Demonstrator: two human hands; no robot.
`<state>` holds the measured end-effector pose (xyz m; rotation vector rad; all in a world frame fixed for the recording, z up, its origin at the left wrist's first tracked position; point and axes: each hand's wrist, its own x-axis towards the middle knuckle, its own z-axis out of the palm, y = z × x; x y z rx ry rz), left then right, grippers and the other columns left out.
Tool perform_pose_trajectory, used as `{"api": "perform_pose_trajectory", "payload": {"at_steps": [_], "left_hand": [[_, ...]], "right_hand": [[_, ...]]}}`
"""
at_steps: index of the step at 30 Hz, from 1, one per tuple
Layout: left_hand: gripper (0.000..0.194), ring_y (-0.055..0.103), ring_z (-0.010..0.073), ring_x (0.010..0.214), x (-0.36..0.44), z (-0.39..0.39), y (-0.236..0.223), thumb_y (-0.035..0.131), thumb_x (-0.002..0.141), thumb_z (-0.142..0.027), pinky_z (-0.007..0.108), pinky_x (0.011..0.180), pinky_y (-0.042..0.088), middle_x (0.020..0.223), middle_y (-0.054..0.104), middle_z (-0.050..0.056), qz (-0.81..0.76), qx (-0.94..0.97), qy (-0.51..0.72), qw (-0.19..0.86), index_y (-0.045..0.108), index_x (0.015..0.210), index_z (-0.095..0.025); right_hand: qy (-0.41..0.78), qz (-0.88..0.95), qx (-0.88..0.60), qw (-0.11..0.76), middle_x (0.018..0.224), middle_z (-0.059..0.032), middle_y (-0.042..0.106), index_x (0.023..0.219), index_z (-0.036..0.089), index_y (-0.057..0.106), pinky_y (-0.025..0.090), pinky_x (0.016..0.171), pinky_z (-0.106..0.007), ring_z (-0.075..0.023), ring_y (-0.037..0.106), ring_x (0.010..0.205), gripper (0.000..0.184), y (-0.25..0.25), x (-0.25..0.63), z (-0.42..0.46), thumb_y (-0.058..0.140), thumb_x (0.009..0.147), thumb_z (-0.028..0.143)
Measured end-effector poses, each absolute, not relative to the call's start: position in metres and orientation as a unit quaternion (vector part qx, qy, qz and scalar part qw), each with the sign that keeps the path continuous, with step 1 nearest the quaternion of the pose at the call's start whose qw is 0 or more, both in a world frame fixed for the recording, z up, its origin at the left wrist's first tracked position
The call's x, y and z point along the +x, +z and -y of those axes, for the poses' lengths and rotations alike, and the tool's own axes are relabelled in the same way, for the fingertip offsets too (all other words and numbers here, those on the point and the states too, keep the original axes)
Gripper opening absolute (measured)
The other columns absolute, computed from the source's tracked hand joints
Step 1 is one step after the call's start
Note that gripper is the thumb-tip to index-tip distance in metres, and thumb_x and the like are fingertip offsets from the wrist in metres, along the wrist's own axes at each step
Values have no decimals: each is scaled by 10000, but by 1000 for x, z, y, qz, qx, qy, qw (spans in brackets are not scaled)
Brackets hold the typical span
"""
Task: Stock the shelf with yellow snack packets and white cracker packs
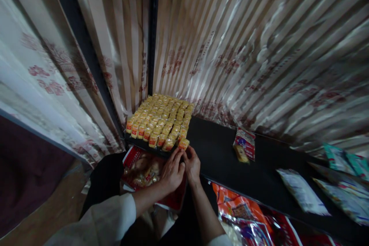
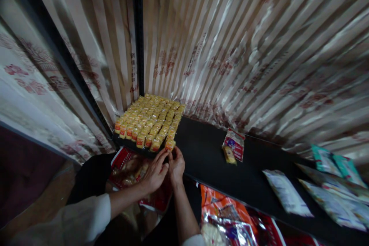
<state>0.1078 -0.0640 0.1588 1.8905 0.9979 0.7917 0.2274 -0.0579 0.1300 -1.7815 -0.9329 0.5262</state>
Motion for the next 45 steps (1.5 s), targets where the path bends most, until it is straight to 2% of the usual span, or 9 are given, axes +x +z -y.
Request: {"api": "perform_pose_trajectory", "payload": {"at_steps": [5, 13, 24, 29, 32, 35, 39, 42, 45], "left_hand": [[479, 346, 203, 1347, 113, 56, 153, 383, 878, -215, 387, 1143, 270, 1447, 387, 127, -422, 740, 294, 433, 442, 1344, -119], [476, 351, 194, 1345, 117, 50, 141, 377, 884, -220, 382, 1145, 267, 1442, 400, 115, -430, 726, 298, 446, 445, 1345, -124], [473, 350, 189, 1346, 117, 48, 133, 364, 896, -251, 388, 1149, 265, 1441, 403, 108, -409, 718, 316, 467, 438, 1348, -133], [459, 356, 196, 1340, 115, 49, 131, 341, 893, -228, 406, 1137, 280, 1440, 395, 143, -402, 735, 316, 446, 444, 1321, -97], [409, 418, 195, 1287, 106, 57, 136, 350, 888, -212, 394, 1114, 316, 1375, 473, 127, -405, 738, 327, 428, 503, 1258, -131], [366, 518, 180, 1159, 91, 71, 138, 340, 887, -195, 369, 1054, 387, 1220, 586, 88, -410, 737, 326, 428, 549, 1187, -180], [367, 566, 183, 1075, 68, 88, 125, 362, 843, -122, 360, 1002, 426, 1128, 633, 71, -409, 728, 312, 453, 590, 1121, -197], [374, 576, 185, 1064, 55, 87, 102, 430, 758, -19, 343, 1006, 412, 1104, 652, 68, -493, 653, 268, 508, 637, 1023, -182], [218, 607, 193, 978, 44, 75, 78, 515, 774, -28, 336, 958, 438, 1001, 674, 85, -602, 529, 210, 560, 662, 888, -141]], "right_hand": [[177, 401, -766, 471, 1093, -164, 658, 1117, 116, 613, 452, 898, -406, -274, 612, 998, 563, 123, 229, 47, 498, 738, 515], [136, 415, -766, 472, 1014, -137, 641, 1085, 134, 629, 493, 799, -362, -237, 611, 896, 485, 117, 226, 41, 493, 760, 468], [154, 424, -744, 493, 1095, -127, 608, 1165, 161, 575, 477, 873, -393, -228, 598, 947, 478, 108, 228, 42, 501, 770, 421], [165, 422, -747, 486, 1094, -151, 606, 1175, 116, 562, 464, 897, -404, -238, 587, 974, 521, 112, 224, 44, 486, 768, 432], [117, 415, -752, 499, 1118, -168, 584, 1153, 105, 558, 461, 899, -405, -244, 566, 1013, 508, 118, 213, 55, 462, 792, 450], [90, 413, -742, 520, 1076, -134, 597, 1112, 143, 563, 450, 912, -396, -226, 563, 1020, 411, 123, 196, 75, 426, 845, 424], [129, 424, -730, 521, 1006, -109, 624, 1047, 171, 578, 456, 904, -379, -210, 588, 968, 324, 113, 167, 101, 428, 867, 394], [201, 442, -726, 487, 988, -108, 650, 1000, 185, 603, 461, 905, -368, -217, 604, 966, 308, 91, 147, 110, 437, 844, 393], [275, 427, -745, 433, 1009, -127, 676, 990, 175, 625, 477, 876, -373, -240, 627, 960, 324, 64, 132, 107, 448, 807, 375]]}}
